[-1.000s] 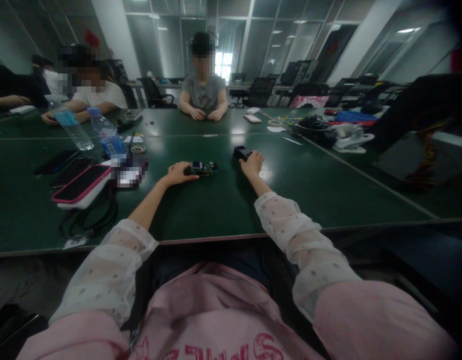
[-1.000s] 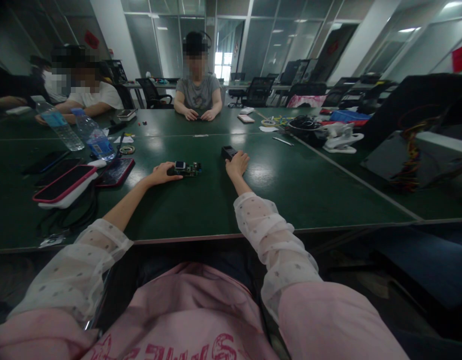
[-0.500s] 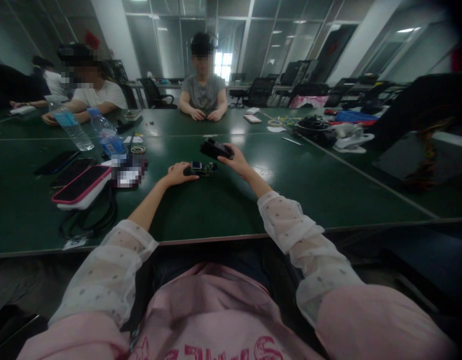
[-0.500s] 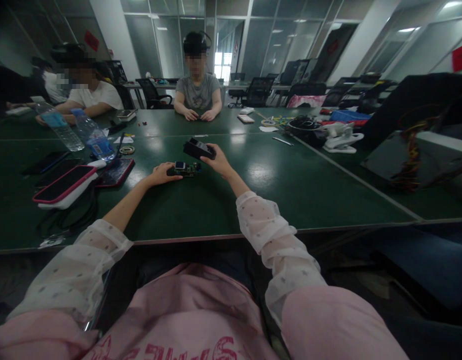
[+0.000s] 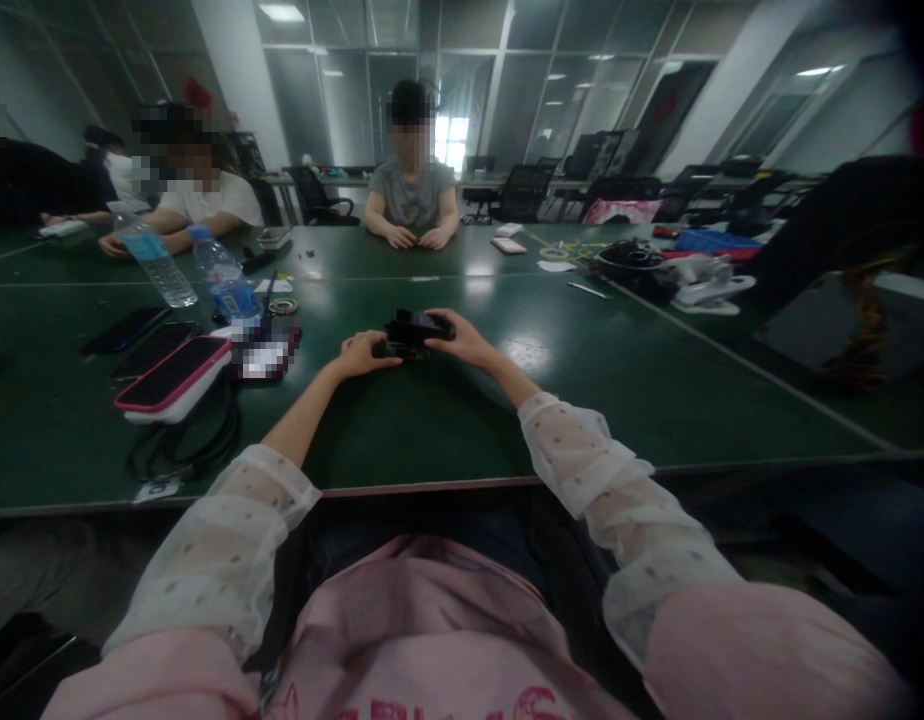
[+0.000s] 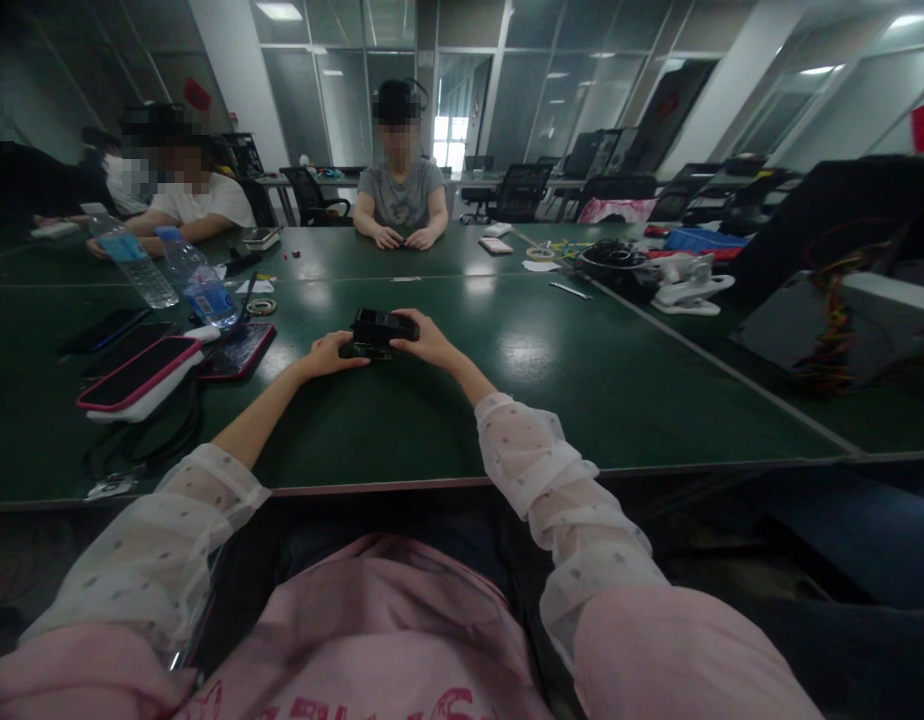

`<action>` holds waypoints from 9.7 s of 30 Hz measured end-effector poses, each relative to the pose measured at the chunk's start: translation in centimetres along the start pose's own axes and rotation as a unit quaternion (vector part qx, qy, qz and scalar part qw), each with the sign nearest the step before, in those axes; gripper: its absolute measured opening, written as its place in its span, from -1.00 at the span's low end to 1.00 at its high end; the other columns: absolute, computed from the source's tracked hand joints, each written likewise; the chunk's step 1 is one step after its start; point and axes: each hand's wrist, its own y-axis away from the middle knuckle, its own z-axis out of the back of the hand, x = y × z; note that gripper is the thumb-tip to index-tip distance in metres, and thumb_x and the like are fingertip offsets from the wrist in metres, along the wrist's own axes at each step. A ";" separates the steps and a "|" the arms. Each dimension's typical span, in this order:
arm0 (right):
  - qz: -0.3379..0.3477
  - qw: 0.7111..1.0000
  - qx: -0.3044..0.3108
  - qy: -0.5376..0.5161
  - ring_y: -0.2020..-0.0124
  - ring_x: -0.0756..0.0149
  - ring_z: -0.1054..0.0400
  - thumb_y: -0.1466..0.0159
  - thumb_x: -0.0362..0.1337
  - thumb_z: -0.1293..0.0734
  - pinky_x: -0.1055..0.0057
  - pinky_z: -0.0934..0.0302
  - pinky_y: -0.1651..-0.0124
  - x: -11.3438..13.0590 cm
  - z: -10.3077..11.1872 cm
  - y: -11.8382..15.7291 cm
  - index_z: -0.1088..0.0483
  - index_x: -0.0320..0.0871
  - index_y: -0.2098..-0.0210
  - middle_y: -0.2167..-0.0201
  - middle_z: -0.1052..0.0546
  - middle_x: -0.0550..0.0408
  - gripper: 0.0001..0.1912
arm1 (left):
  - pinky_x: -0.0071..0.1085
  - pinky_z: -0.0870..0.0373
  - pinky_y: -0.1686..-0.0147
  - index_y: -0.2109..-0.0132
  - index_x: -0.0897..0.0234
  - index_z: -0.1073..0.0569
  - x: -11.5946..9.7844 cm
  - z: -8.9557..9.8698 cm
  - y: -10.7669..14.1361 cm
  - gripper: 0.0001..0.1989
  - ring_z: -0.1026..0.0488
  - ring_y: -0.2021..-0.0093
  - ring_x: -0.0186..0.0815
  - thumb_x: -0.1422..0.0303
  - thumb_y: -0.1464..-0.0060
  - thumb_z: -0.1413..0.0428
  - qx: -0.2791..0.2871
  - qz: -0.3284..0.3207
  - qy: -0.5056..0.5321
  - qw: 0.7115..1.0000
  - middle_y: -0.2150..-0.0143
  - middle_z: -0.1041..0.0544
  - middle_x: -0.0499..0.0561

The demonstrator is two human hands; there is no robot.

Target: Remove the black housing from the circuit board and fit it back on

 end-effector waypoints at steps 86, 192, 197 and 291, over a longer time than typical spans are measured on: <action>-0.060 0.995 0.027 -0.081 -0.03 0.14 -0.32 -0.03 -0.13 -0.47 0.06 -0.15 -0.17 -1.1 -1.4 0.8 -0.31 -0.08 -0.04 0.01 -0.42 0.02 -0.40 | -0.04 -0.01 -0.21 -0.18 0.13 -0.27 0.0 0.3 0.2 -0.16 -0.19 -0.24 0.04 -0.21 0.19 -0.14 0.026 0.026 0.020 0.999 -0.20 -0.34 0.11; -0.068 0.986 -0.148 0.015 -0.03 0.11 -0.32 -0.09 -0.03 -0.40 0.13 -0.20 -0.11 -1.2 1.6 -0.3 -0.23 -0.17 -0.08 -0.02 -0.42 -0.07 -0.36 | -0.01 -0.02 -0.19 -0.16 0.12 -0.30 -0.3 0.7 0.1 -0.25 -0.19 -0.22 0.04 -0.21 0.07 -0.06 0.033 -0.004 0.001 0.999 -0.21 -0.32 0.08; -0.029 0.996 -0.073 -0.028 -0.03 0.10 -0.33 -0.05 -0.01 -0.43 0.13 -0.21 -0.12 0.6 0.8 -0.1 -0.26 -0.15 -0.07 -0.01 -0.42 -0.06 -0.34 | -0.01 -0.01 -0.19 -0.15 0.09 -0.31 -0.3 0.7 0.1 -0.28 -0.19 -0.22 0.04 -0.20 0.07 -0.06 0.031 -0.008 0.003 0.999 -0.21 -0.33 0.06; -0.028 0.993 0.086 0.075 -0.11 0.01 -0.23 -0.04 -0.09 -0.45 -0.08 -0.12 -0.14 -2.0 -1.5 0.8 -0.15 -0.04 -0.14 -0.08 -0.34 -0.06 -0.27 | -0.06 -0.04 -0.19 -0.13 0.11 -0.29 0.1 0.1 -0.2 -0.23 -0.22 -0.19 0.01 -0.23 0.15 -0.09 0.026 0.012 0.001 1.000 -0.14 -0.37 0.06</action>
